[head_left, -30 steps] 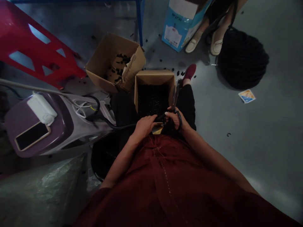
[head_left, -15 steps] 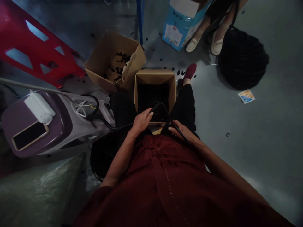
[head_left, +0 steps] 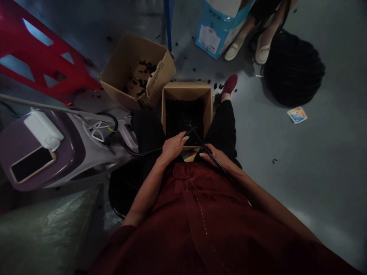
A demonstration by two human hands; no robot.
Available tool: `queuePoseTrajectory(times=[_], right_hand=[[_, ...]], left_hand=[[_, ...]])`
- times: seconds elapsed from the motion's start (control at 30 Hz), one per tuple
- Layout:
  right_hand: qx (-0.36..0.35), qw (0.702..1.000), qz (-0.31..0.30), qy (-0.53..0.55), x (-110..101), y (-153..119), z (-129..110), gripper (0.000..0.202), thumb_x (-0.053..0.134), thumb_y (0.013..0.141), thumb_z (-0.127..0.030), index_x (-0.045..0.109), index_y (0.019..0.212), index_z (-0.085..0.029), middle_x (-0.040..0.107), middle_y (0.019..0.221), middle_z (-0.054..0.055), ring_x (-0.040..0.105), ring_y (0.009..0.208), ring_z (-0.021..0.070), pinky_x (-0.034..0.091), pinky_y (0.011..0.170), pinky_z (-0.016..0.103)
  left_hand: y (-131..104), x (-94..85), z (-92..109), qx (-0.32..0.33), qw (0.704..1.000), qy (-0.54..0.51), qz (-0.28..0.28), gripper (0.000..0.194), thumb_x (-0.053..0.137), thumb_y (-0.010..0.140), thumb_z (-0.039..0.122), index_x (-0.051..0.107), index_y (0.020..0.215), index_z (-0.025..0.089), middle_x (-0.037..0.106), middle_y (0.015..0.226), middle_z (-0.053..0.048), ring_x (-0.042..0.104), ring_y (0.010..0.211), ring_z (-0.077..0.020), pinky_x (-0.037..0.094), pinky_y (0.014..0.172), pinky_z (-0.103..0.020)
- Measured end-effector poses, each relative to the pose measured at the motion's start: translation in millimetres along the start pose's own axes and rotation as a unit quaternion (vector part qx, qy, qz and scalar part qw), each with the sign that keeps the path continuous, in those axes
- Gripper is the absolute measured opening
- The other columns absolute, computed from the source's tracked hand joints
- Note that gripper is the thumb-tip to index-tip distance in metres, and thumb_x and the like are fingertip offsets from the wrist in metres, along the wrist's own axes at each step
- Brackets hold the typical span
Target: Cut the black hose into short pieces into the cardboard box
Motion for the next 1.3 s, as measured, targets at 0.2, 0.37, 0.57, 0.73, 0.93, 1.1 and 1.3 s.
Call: queuePoseTrajectory(times=[0.2, 0.37, 0.57, 0.73, 0.93, 1.1, 1.3], right_hand=[[-0.029, 1.0, -0.001, 0.0, 4, 10, 2, 0.054, 0.051, 0.093, -0.046, 0.045, 0.135, -0.013, 0.067, 0.12, 0.015, 0.065, 0.106, 0.0271, 0.05, 0.087, 0.034], [-0.047, 0.999, -0.007, -0.018, 6, 15, 2, 0.051, 0.05, 0.093, -0.045, 0.046, 0.133, -0.013, 0.066, 0.121, 0.016, 0.065, 0.106, 0.0268, 0.048, 0.088, 0.034], [-0.025, 0.999, 0.026, -0.027, 10, 13, 2, 0.043, 0.042, 0.096, -0.047, 0.053, 0.123, -0.015, 0.07, 0.108, 0.013, 0.067, 0.096, 0.0247, 0.047, 0.081, 0.03], [-0.02, 0.998, 0.038, -0.047, 13, 15, 6, 0.042, 0.043, 0.096, -0.051, 0.058, 0.117, -0.017, 0.072, 0.097, 0.011, 0.068, 0.086, 0.0235, 0.045, 0.073, 0.028], [-0.016, 0.996, 0.054, -0.076, 17, 17, 14, 0.038, 0.042, 0.096, -0.053, 0.06, 0.108, -0.021, 0.072, 0.09, 0.007, 0.068, 0.079, 0.022, 0.043, 0.067, 0.026], [-0.019, 0.994, 0.054, -0.096, 18, 19, 18, 0.038, 0.042, 0.096, -0.052, 0.061, 0.105, -0.02, 0.072, 0.088, 0.008, 0.069, 0.079, 0.0234, 0.043, 0.066, 0.026], [-0.006, 0.995, 0.03, -0.096, 19, 26, 22, 0.04, 0.042, 0.096, -0.053, 0.06, 0.107, -0.02, 0.071, 0.093, 0.011, 0.069, 0.084, 0.0256, 0.043, 0.07, 0.028]], left_hand=[[-2, -2.7, -1, 0.024, 0.998, 0.013, -0.058, 0.052, 0.028, 0.102, 0.044, 0.049, 0.144, 0.02, 0.059, 0.14, -0.006, 0.058, 0.127, -0.0238, 0.046, 0.102, -0.032], [0, -2.6, -3, 0.035, 0.996, 0.012, -0.075, 0.052, 0.028, 0.102, 0.043, 0.048, 0.144, 0.02, 0.059, 0.141, -0.007, 0.058, 0.128, -0.0229, 0.044, 0.103, -0.031], [2, 4.6, -7, 0.04, 0.996, 0.032, -0.071, 0.052, 0.027, 0.102, 0.044, 0.051, 0.141, 0.02, 0.066, 0.13, -0.01, 0.064, 0.118, -0.0261, 0.049, 0.095, -0.034], [4, 9.1, -7, 0.031, 0.995, 0.061, -0.069, 0.052, 0.026, 0.102, 0.045, 0.051, 0.141, 0.022, 0.07, 0.123, -0.011, 0.067, 0.111, -0.0273, 0.05, 0.09, -0.035], [6, 10.8, -9, 0.024, 0.995, 0.072, -0.069, 0.051, 0.026, 0.102, 0.044, 0.05, 0.141, 0.022, 0.067, 0.128, -0.011, 0.066, 0.115, -0.0261, 0.049, 0.093, -0.034], [8, 14.3, -10, 0.021, 0.995, 0.076, -0.064, 0.049, 0.028, 0.102, 0.043, 0.051, 0.14, 0.024, 0.068, 0.127, -0.01, 0.066, 0.115, -0.0244, 0.049, 0.094, -0.034], [8, 22.2, -11, 0.001, 0.994, 0.091, -0.064, 0.045, 0.033, 0.101, 0.041, 0.053, 0.137, 0.023, 0.066, 0.129, -0.011, 0.065, 0.115, -0.0265, 0.049, 0.094, -0.037]])
Point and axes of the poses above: each hand's wrist, its own y-axis towards the middle knuckle, its own x-axis out of the palm, z = x × y, the point moved 1 cm from there along y, towards the middle knuckle
